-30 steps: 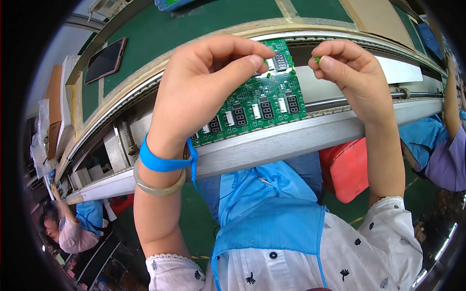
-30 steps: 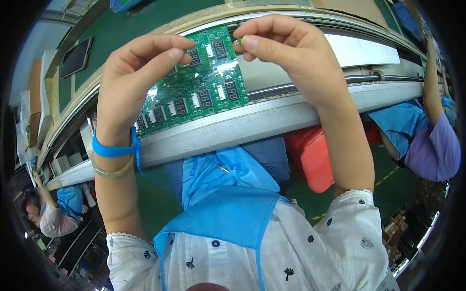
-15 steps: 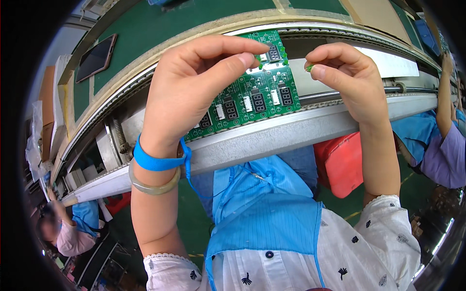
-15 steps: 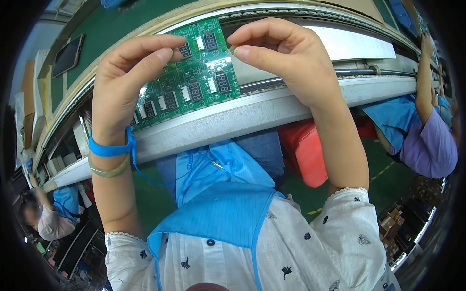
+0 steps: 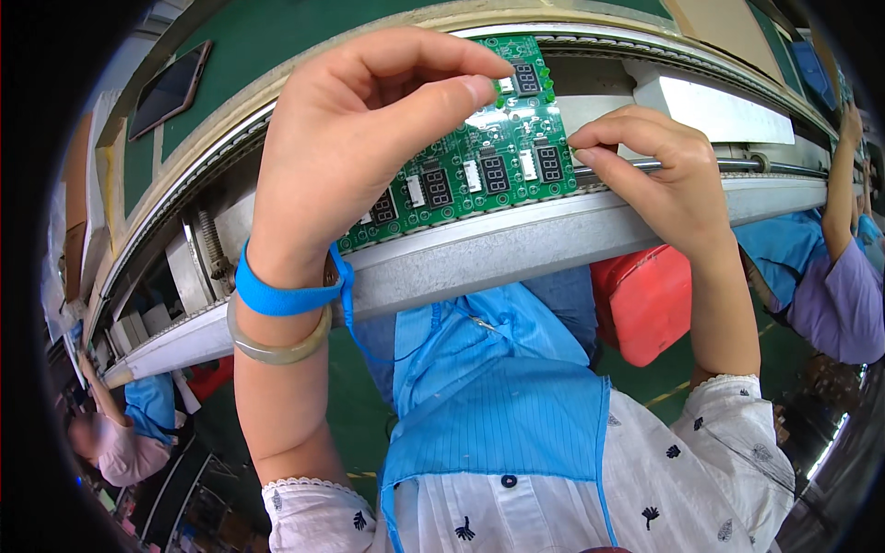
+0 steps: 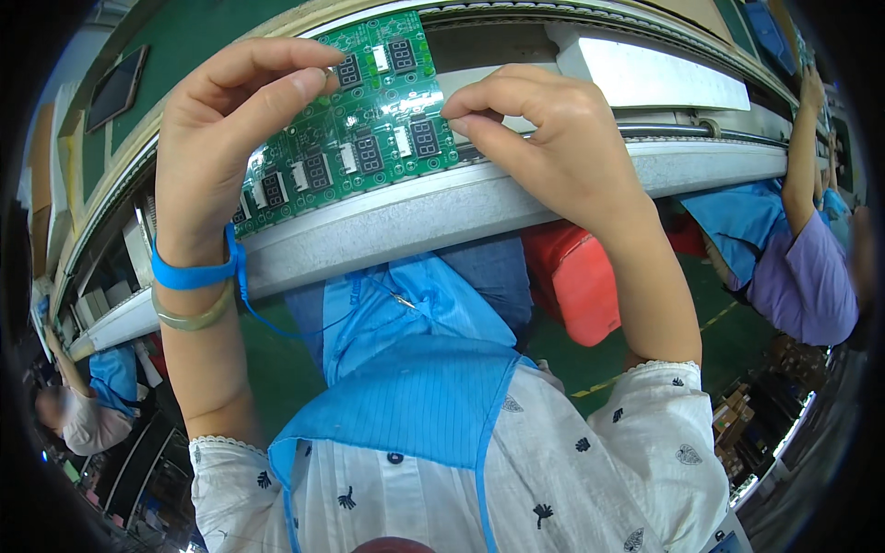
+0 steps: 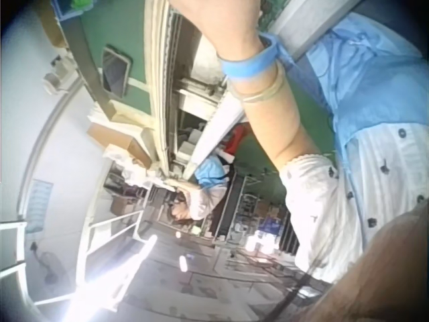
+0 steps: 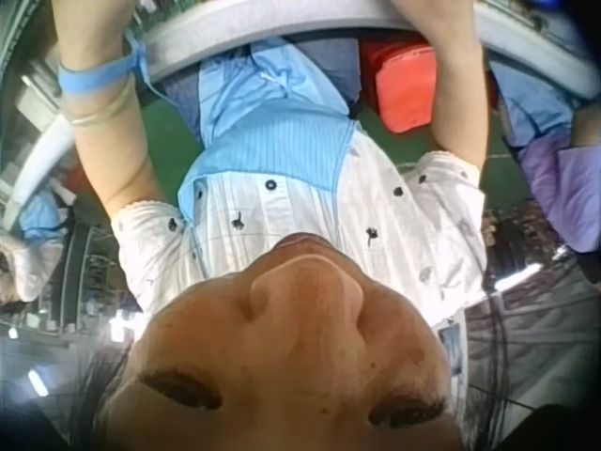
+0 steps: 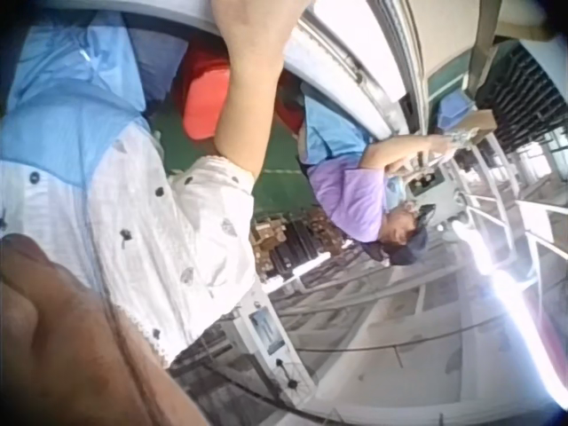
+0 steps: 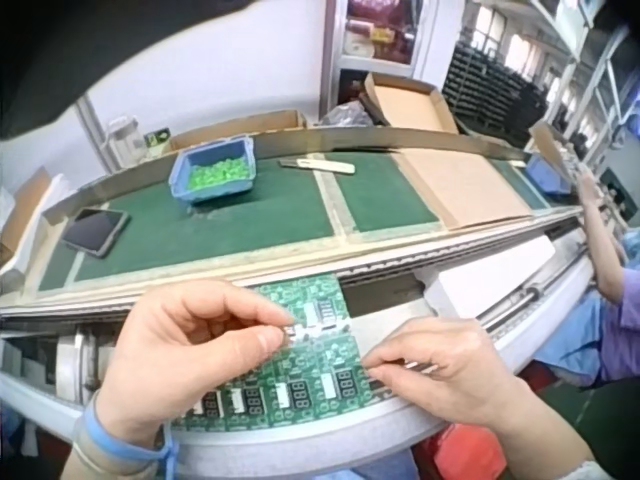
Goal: The person places small green electronic components onto a green circuit board. They pick components from a container and insert them into specific slots on the board, repeating this process for multiple components.
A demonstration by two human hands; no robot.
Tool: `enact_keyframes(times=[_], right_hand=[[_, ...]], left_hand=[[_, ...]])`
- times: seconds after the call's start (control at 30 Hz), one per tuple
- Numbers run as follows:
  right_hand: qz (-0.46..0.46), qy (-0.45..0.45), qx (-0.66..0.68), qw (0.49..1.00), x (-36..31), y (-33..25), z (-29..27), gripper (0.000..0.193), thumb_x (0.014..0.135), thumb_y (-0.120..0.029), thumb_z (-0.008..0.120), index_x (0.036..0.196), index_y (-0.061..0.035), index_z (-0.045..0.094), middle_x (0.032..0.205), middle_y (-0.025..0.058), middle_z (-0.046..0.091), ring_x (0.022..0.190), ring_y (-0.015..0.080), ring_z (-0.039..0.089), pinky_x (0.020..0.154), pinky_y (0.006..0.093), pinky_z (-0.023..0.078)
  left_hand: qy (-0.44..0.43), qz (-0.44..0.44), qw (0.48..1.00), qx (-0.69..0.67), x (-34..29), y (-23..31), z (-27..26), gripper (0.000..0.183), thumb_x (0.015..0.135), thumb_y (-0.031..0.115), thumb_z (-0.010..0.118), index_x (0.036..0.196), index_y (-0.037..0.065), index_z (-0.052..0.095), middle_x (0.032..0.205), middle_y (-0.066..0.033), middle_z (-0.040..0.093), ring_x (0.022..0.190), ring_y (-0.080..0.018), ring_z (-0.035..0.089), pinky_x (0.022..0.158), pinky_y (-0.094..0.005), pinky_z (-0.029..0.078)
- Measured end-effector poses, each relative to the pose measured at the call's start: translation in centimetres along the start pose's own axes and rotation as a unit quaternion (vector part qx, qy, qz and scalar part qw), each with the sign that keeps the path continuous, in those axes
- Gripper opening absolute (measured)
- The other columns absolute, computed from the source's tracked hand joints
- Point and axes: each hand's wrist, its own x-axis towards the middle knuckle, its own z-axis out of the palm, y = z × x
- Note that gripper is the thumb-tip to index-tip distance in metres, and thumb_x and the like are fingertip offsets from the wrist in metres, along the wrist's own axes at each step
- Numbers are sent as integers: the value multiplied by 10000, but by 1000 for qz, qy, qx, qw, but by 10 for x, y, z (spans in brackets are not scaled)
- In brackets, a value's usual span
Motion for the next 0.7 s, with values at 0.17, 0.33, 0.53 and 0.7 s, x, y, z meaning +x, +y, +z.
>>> enact_keyframes(times=[0.17,0.33,0.53,0.7], right_hand=[[-5,-1,-19,1000,1,-2,2,104,860,-69,731,956,-45,764,888,113,735,827,277,713,731,368,563],[-27,-1,-37,999,1,-6,2,101,851,-59,739,949,-42,755,894,117,730,825,292,707,727,377,559],[-59,-3,-78,995,3,-12,1,110,834,-47,743,943,-32,740,876,125,715,814,315,693,721,394,551],[-61,-4,-79,995,5,-12,1,110,834,-48,740,942,-31,734,868,129,709,803,323,688,720,405,545]], left_hand=[[-14,14,1000,7,1,0,-1,207,959,101,708,1147,32,761,1059,-51,757,1001,-105,675,907,-249,513],[5,17,1000,-15,0,-6,2,224,976,111,700,1173,11,732,1055,-53,747,999,-109,673,916,-254,511],[14,13,1000,12,-1,-12,-9,193,965,111,716,1123,3,736,1013,-55,745,980,-113,683,909,-248,518],[28,12,999,23,-1,-8,-5,176,951,108,731,1100,21,765,1002,-48,760,959,-108,695,887,-243,528]])
